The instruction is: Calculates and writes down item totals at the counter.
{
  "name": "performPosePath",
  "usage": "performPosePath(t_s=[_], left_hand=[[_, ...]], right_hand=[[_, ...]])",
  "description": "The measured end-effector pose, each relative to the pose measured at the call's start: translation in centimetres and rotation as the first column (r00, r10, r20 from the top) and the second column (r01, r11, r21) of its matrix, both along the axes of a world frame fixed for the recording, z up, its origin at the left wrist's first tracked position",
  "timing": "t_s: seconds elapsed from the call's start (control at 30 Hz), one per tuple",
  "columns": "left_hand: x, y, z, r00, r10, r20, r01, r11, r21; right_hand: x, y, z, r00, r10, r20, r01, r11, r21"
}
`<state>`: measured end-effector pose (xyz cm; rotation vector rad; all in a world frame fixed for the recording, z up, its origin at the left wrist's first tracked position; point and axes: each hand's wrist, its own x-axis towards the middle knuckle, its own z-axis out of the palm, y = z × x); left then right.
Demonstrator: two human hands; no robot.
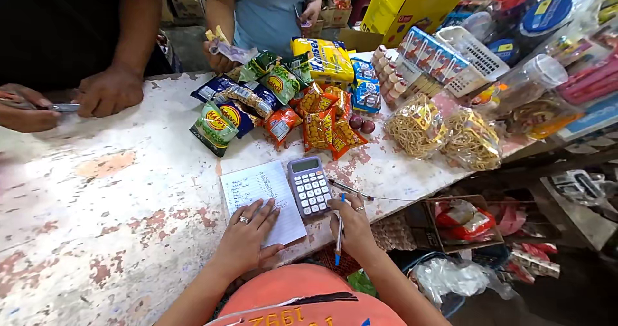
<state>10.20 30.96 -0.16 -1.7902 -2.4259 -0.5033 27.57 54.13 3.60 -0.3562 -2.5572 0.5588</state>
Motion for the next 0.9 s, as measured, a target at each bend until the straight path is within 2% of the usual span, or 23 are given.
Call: performPosePath(t_s=[0.17,0.27,0.33,0.43,0.57,0.73,0.9], left_hand=[[0.0,-0.1,0.1,1.0,-0.021,0.01,0.021,1.0,-0.011],[0.0,-0.5,0.1,0.998,-0.043,0.047,0.043,0.999,0.013],[0.1,-0.9,0.1,0.996,-0.064,0.069,0.062,0.997,0.041],[-0.1,-1.6,0.2,0.996,-0.066,0.053,0.062,0.995,0.084],[-1.1,-2.8,0.1,0.997,0.024,0.08,-0.033,0.992,0.121],[-3.0,-3.6,-0.2,0.982,0.134,0.131,-0.154,0.976,0.155],[-4.0,-4.1,0.0,0.94,0.23,0.253,-0.281,0.941,0.188]], right_hand=[[-2.9,-0.6,0.4,0.997,0.013,0.071,-0.008,0.998,-0.067],[-3.3,-2.2,0.0,0.996,0.086,-0.021,-0.087,0.996,-0.028],[-2.8,-3.3,-0.4,0.99,0.138,-0.003,-0.138,0.99,-0.003],[-1.3,-3.3,-0.6,0.991,0.117,-0.061,-0.116,0.993,0.014],[-0.4,-2.6,-0.8,0.994,0.098,-0.05,-0.097,0.995,0.028],[-3.8,-1.9,0.2,0.996,0.073,0.046,-0.07,0.995,-0.066],[-2.0,-0.1,0.1,0.998,-0.055,-0.032,0.054,0.998,-0.036]])
